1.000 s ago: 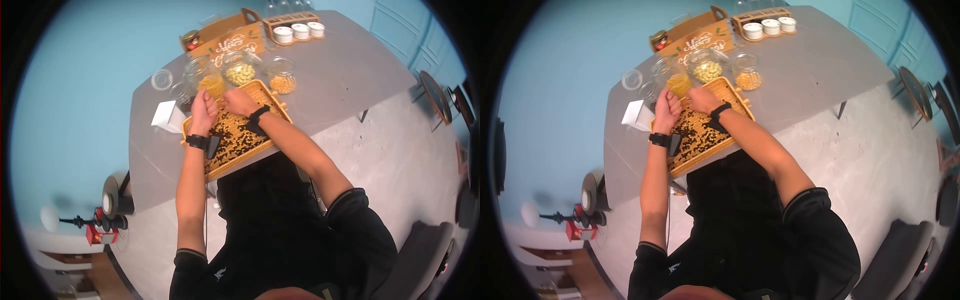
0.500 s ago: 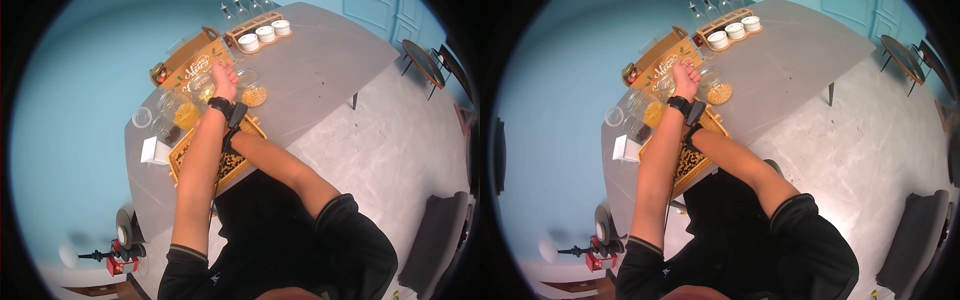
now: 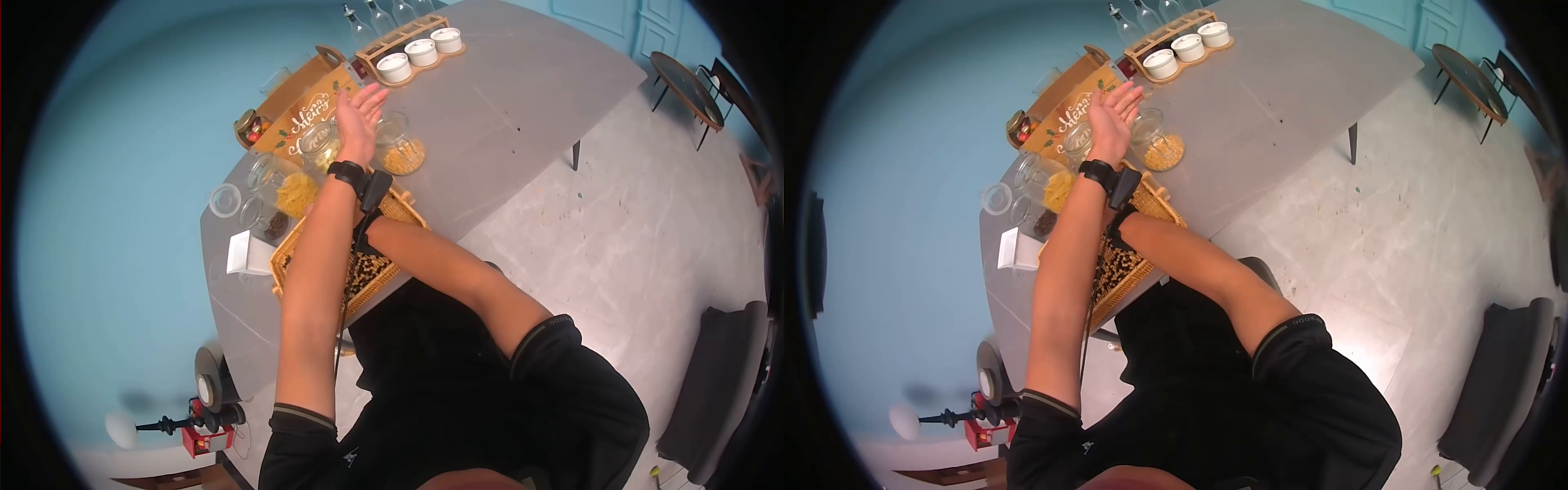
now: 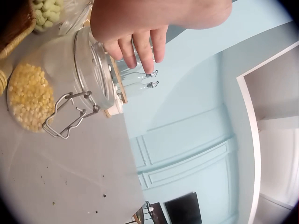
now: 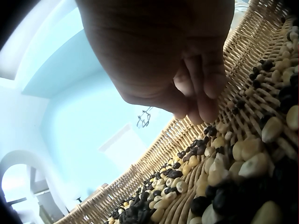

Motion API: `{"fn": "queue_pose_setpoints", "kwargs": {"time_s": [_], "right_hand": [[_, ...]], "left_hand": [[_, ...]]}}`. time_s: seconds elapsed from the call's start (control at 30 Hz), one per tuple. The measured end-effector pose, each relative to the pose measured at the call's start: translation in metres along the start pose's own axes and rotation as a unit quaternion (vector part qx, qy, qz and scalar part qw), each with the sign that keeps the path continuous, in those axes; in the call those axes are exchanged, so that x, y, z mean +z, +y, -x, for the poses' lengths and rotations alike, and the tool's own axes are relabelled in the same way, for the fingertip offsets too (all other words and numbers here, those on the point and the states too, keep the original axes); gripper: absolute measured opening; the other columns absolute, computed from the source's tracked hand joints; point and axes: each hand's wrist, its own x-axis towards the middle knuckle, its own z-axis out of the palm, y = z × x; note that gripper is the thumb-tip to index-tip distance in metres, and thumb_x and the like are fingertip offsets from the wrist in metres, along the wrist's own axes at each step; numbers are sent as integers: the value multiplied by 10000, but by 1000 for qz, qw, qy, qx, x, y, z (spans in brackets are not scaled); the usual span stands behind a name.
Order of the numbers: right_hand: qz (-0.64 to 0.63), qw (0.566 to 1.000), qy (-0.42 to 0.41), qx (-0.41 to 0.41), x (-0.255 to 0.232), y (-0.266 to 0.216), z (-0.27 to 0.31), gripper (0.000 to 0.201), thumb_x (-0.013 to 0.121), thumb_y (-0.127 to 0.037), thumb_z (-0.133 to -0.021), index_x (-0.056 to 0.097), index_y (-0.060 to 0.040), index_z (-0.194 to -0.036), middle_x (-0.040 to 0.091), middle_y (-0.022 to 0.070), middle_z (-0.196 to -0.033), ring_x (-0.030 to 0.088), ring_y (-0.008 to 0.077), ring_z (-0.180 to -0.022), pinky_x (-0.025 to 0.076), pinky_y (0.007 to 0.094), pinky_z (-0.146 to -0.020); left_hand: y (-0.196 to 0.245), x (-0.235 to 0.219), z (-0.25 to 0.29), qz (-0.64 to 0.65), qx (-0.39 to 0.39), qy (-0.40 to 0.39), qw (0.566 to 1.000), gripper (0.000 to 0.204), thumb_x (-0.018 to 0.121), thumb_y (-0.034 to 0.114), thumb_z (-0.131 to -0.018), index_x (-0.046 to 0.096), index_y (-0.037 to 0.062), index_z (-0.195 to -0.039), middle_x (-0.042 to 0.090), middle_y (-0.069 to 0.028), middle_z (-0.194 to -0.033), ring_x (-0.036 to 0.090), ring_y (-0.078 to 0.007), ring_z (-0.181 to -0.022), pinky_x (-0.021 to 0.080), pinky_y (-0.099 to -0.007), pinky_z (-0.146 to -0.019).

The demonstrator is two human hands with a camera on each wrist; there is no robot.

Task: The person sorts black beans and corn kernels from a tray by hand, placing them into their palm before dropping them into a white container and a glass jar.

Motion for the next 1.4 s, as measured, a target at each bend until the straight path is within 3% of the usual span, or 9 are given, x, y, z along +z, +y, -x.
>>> {"fn": "queue_pose_setpoints", "kwargs": {"time_s": [0.3,0.33,0.4,0.5,0.8,0.93,1.07,1.27,1.4], "right_hand": [[-43,995,29,89,-10,-39,-10,147,647,-182,-901,681,-41,-924,717,118,-947,668,240,-895,497,404,-794],[209,971,-73,92,-19,-51,-15,154,654,-126,-858,714,-12,-944,724,238,-979,703,354,-948,527,473,-794],[271,958,-80,50,-31,-65,-9,147,658,-94,-835,731,-2,-924,706,262,-909,684,430,-908,540,488,-798],[231,967,-58,87,-33,-67,-11,97,678,-74,-797,714,6,-840,697,262,-906,688,413,-916,550,497,-803],[153,984,-80,45,-37,-66,-16,179,600,-57,-893,734,4,-995,720,236,-924,717,366,-810,569,432,-770],[-227,953,-92,179,-30,-78,-24,256,438,-57,-1061,640,81,-1134,744,175,-998,736,211,-795,607,291,-688],[-501,828,-99,232,-41,-90,-41,233,443,-96,-1084,564,76,-1185,719,252,-1044,747,247,-835,631,275,-723],[-555,773,-181,248,-33,-119,-62,239,421,-84,-1087,556,80,-1196,714,251,-1069,752,266,-865,643,269,-726],[-553,767,-219,240,-9,-148,-88,249,418,-86,-1088,547,94,-1203,710,249,-1073,750,273,-876,647,266,-736]], "left_hand": [[37,-85,74,-72,122,7,990,538,382,402,-1107,626,-63,-1225,704,-124,-1044,649,-191,-986,495,-288,-845],[37,-112,86,-90,132,33,987,500,401,373,-1107,643,-56,-1193,701,-98,-972,648,-164,-918,491,-275,-794],[41,-148,113,-90,154,98,979,394,466,298,-1090,692,-24,-1056,652,-23,-788,589,-97,-723,448,-246,-650],[34,-203,136,-202,75,211,953,359,497,299,-1075,695,2,-1033,628,-2,-754,582,-92,-688,432,-249,-611],[-22,-247,156,-238,-21,166,957,288,555,261,-1047,717,45,-945,625,40,-714,559,-48,-598,399,-209,-515],[-31,-261,156,-293,34,189,937,337,575,272,-1004,711,2,-854,603,-12,-638,548,-96,-560,407,-265,-523],[-35,-273,150,-326,81,219,916,390,592,295,-939,684,-50,-783,601,-104,-595,563,-190,-552,444,-367,-573],[-28,-268,154,-408,98,214,882,326,597,292,-887,722,-8,-869,697,-241,-838,682,-421,-798,515,-476,-704],[-41,-270,147,-415,145,212,873,330,593,296,-871,721,-8,-866,699,-259,-892,681,-436,-852,525,-510,-756]]}}
